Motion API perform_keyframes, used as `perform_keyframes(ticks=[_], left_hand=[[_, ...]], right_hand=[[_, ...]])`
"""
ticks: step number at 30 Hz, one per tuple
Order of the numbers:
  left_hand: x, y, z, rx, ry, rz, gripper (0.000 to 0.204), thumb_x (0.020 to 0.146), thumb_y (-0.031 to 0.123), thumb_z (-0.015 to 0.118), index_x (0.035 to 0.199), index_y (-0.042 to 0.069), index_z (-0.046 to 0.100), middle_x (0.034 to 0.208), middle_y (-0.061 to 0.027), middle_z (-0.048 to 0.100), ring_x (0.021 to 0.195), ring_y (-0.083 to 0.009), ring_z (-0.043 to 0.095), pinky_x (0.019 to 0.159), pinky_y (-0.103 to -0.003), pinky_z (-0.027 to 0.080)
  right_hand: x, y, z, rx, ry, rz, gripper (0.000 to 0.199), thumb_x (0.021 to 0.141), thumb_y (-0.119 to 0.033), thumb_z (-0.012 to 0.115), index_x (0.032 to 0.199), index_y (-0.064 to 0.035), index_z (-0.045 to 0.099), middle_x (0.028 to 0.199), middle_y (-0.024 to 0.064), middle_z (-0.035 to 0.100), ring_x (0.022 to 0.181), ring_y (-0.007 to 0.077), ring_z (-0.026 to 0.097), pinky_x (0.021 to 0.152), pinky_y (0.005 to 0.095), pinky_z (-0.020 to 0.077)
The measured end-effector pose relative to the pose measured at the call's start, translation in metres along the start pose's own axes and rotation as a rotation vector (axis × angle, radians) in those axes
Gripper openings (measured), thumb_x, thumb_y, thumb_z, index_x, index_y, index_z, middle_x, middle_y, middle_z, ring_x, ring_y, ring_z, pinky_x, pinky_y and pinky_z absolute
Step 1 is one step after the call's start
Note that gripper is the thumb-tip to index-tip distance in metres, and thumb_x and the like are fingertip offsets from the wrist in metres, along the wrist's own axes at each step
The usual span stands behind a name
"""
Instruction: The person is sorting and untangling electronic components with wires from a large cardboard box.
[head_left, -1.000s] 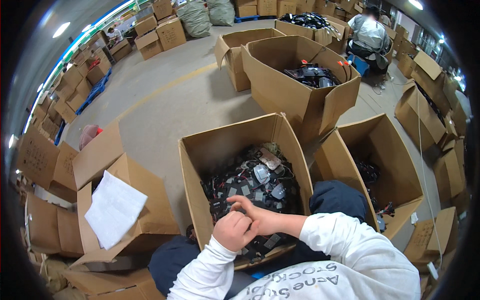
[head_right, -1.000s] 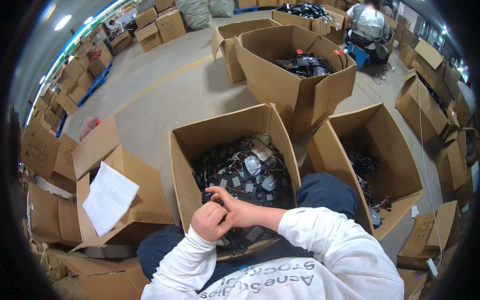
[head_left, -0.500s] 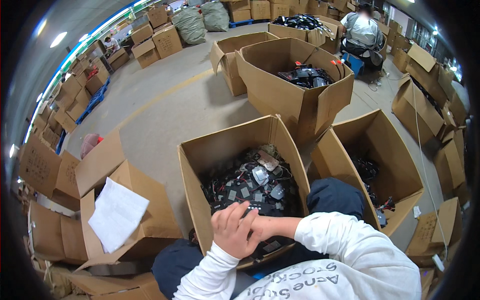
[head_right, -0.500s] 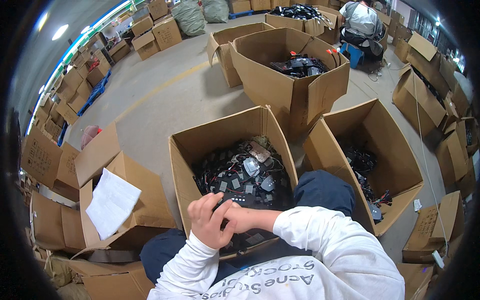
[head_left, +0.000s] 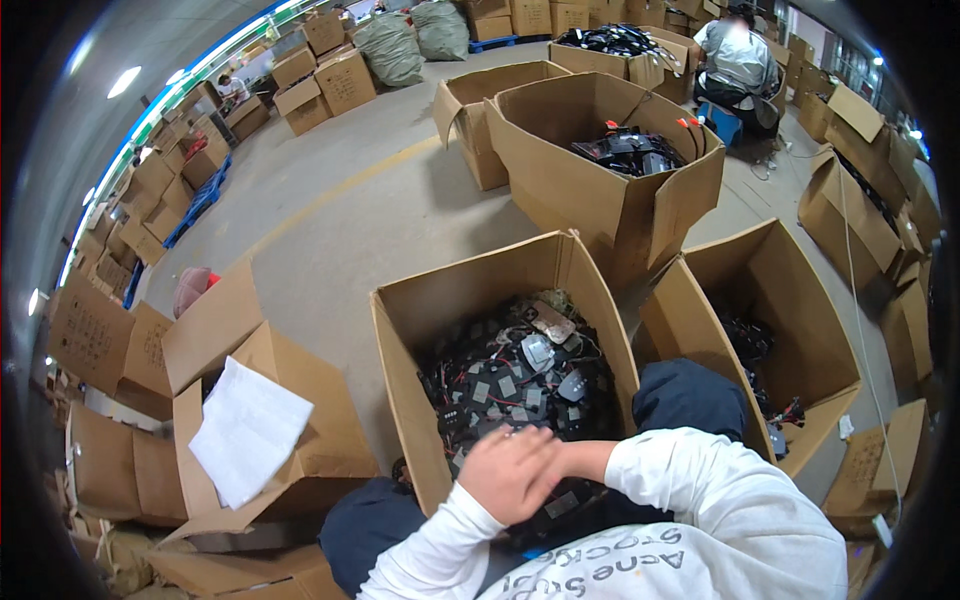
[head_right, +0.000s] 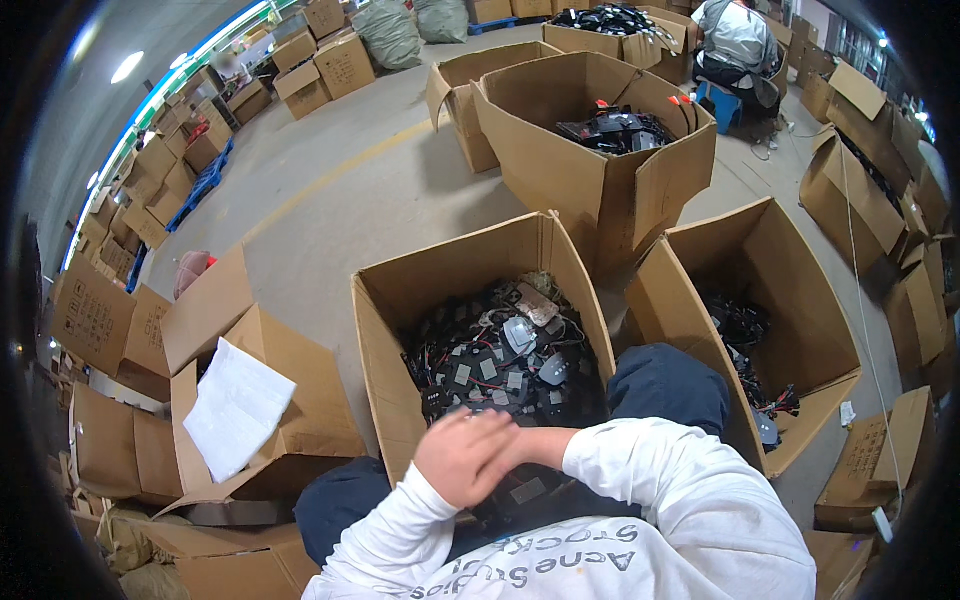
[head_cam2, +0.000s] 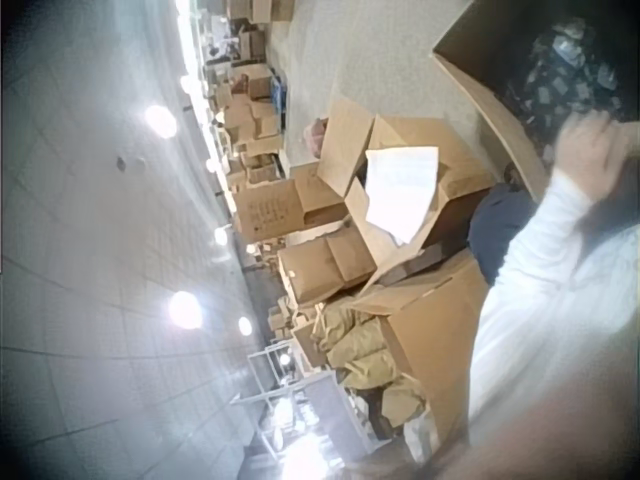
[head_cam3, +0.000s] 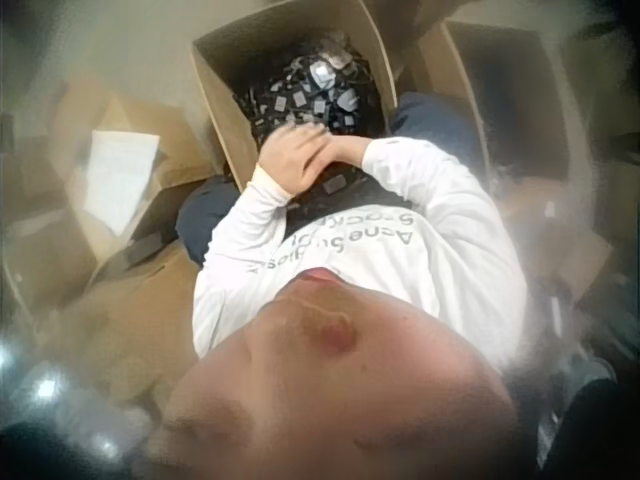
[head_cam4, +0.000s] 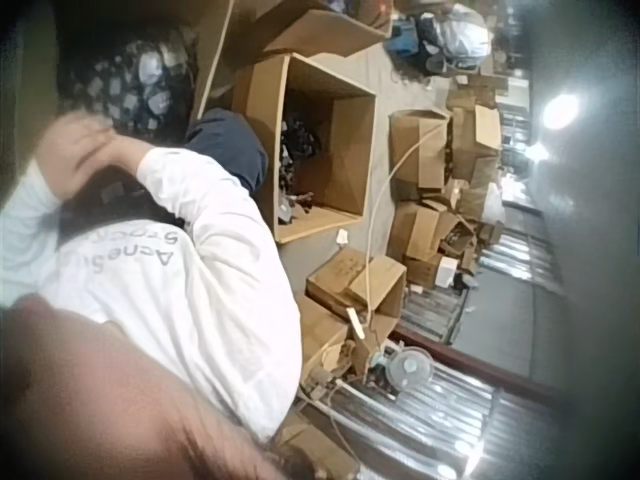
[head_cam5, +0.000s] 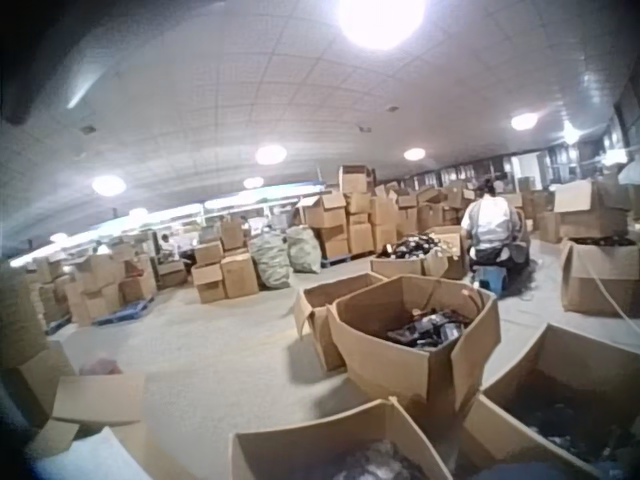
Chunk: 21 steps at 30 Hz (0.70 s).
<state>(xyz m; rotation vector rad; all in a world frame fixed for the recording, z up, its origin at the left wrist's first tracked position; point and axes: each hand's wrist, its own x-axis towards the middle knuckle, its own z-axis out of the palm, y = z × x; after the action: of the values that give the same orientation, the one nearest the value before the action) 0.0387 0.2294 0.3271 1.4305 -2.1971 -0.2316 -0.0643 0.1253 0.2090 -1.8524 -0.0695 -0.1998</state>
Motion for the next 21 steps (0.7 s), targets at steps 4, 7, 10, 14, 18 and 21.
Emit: perform_keyframes(ticks=[4, 7, 10, 14, 18, 21], left_hand=[[-0.008, -0.021, 0.006, 0.246, 0.045, -0.256, 0.042, 0.096, 0.029, 0.056, 0.129, 0.006, 0.067, 0.129, -0.0154, 0.068, 0.123, -0.0346, 0.063, 0.110, -0.054, 0.041], [-0.015, -0.013, 0.012, 0.024, 0.069, -0.078, 0.041, 0.094, 0.027, 0.061, 0.127, 0.003, 0.068, 0.127, -0.0166, 0.069, 0.122, -0.0353, 0.063, 0.107, -0.046, 0.046], [-0.013, 0.002, -0.002, -0.088, 0.076, -0.021, 0.041, 0.092, 0.025, 0.064, 0.127, 0.002, 0.067, 0.130, -0.0184, 0.067, 0.122, -0.0363, 0.063, 0.105, -0.042, 0.048], [-0.015, 0.005, -0.027, -0.102, 0.267, 0.017, 0.043, 0.099, 0.033, 0.056, 0.127, 0.002, 0.066, 0.136, -0.0188, 0.064, 0.126, -0.0366, 0.061, 0.105, -0.048, 0.046], [-0.012, 0.027, -0.043, 0.224, 0.413, -0.032, 0.047, 0.102, 0.039, 0.050, 0.126, 0.003, 0.067, 0.135, -0.0187, 0.064, 0.127, -0.0361, 0.060, 0.106, -0.053, 0.045], [-0.018, 0.016, -0.002, 0.102, 0.127, -0.250, 0.041, 0.099, 0.032, 0.056, 0.127, 0.004, 0.068, 0.132, -0.0190, 0.065, 0.126, -0.0371, 0.061, 0.106, -0.049, 0.046]], right_hand=[[0.001, 0.004, 0.005, 0.076, 0.028, 0.020, 0.032, 0.093, -0.015, 0.061, 0.122, -0.0043, 0.067, 0.129, 0.0186, 0.065, 0.122, 0.0339, 0.061, 0.107, 0.0427, 0.0465], [-0.009, 0.013, 0.009, -0.111, 0.121, -0.141, 0.036, 0.093, -0.016, 0.061, 0.127, -0.0053, 0.066, 0.135, 0.0206, 0.061, 0.127, 0.0362, 0.058, 0.110, 0.0438, 0.0446], [-0.018, 0.007, 0.006, -0.196, 0.096, -0.182, 0.037, 0.092, -0.014, 0.063, 0.127, -0.0052, 0.066, 0.137, 0.0207, 0.060, 0.128, 0.0363, 0.057, 0.110, 0.0442, 0.0444], [-0.012, -0.035, -0.008, 0.037, 0.063, 0.045, 0.043, 0.086, -0.005, 0.070, 0.129, -0.0046, 0.066, 0.139, 0.0194, 0.059, 0.131, 0.0329, 0.056, 0.111, 0.0434, 0.0443], [-0.004, -0.052, -0.004, 0.272, 0.132, 0.202, 0.051, 0.082, -0.004, 0.074, 0.131, -0.0051, 0.062, 0.142, 0.0170, 0.056, 0.133, 0.0288, 0.052, 0.111, 0.0436, 0.0420], [-0.010, -0.015, 0.003, -0.244, 0.024, -0.282, 0.056, 0.083, -0.005, 0.074, 0.137, -0.0053, 0.057, 0.148, 0.0179, 0.050, 0.140, 0.0288, 0.044, 0.116, 0.0434, 0.0376]])
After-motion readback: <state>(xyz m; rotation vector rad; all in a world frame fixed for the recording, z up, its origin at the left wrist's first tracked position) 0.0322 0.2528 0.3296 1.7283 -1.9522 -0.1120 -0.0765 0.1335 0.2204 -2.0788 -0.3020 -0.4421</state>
